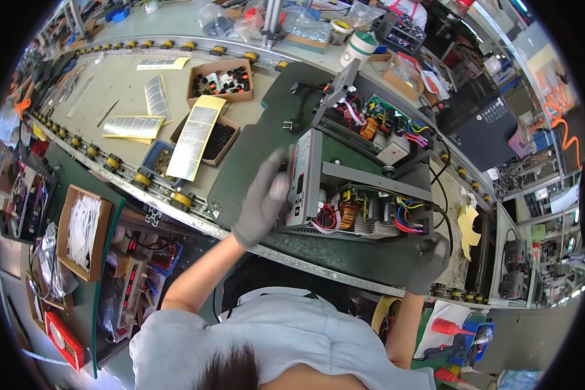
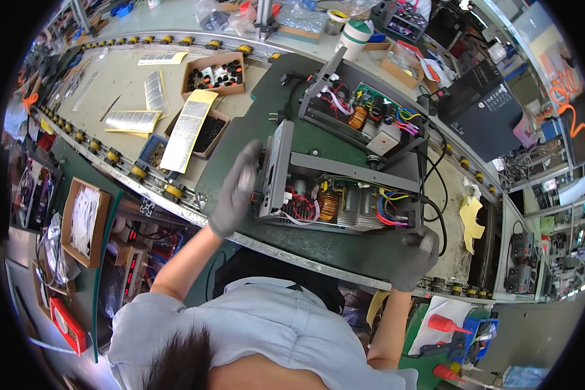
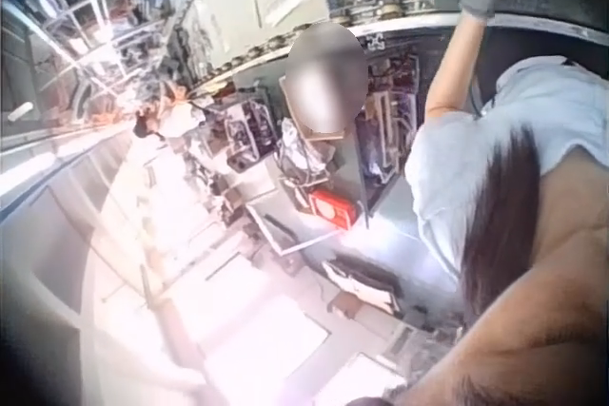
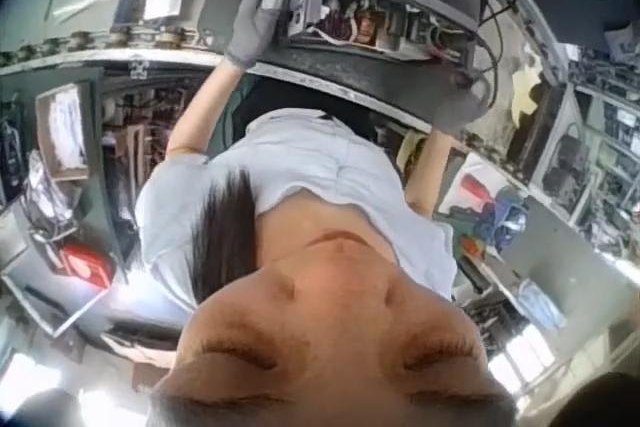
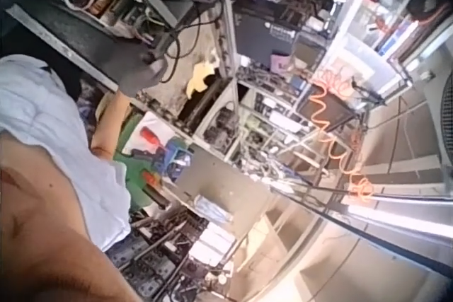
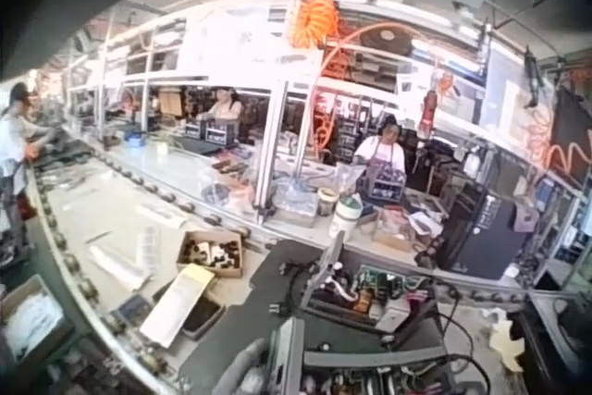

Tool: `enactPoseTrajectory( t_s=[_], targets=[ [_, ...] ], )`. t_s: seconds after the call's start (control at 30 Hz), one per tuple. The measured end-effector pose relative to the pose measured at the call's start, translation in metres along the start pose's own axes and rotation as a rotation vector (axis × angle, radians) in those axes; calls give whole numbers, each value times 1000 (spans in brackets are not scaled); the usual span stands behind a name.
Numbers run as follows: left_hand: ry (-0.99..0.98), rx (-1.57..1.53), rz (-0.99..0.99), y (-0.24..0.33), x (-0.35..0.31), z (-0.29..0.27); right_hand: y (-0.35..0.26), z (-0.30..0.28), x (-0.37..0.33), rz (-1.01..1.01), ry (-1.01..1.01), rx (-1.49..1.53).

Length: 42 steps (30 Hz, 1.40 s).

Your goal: Assembling electronic inverters by screwing the casing, applying labels, and scanning serial numbers.

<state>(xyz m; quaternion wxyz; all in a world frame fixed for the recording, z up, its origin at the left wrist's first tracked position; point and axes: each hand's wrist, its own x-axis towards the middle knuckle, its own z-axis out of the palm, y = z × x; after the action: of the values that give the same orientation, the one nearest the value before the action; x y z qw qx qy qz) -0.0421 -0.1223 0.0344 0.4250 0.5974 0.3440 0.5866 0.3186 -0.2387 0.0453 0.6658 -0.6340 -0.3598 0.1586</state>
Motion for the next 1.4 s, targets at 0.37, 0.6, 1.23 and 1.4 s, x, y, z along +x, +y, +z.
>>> enactPoseTrajectory(
  t_s=[0.37,0.6,1.23,1.4],
  targets=[
    [75,-94,16,-27,26,42,-67,70,35,-568,-323,-902],
    [635,934,296,2,-9,-158,-65,99,37,-553,-287,-1101],
    [855,1369,-673,64,-139,-429,-65,97,35,-744,-264,-1202],
    [917,1069,-599,83,-128,-428,-55,91,41,-712,-263,-1251]
  ],
)
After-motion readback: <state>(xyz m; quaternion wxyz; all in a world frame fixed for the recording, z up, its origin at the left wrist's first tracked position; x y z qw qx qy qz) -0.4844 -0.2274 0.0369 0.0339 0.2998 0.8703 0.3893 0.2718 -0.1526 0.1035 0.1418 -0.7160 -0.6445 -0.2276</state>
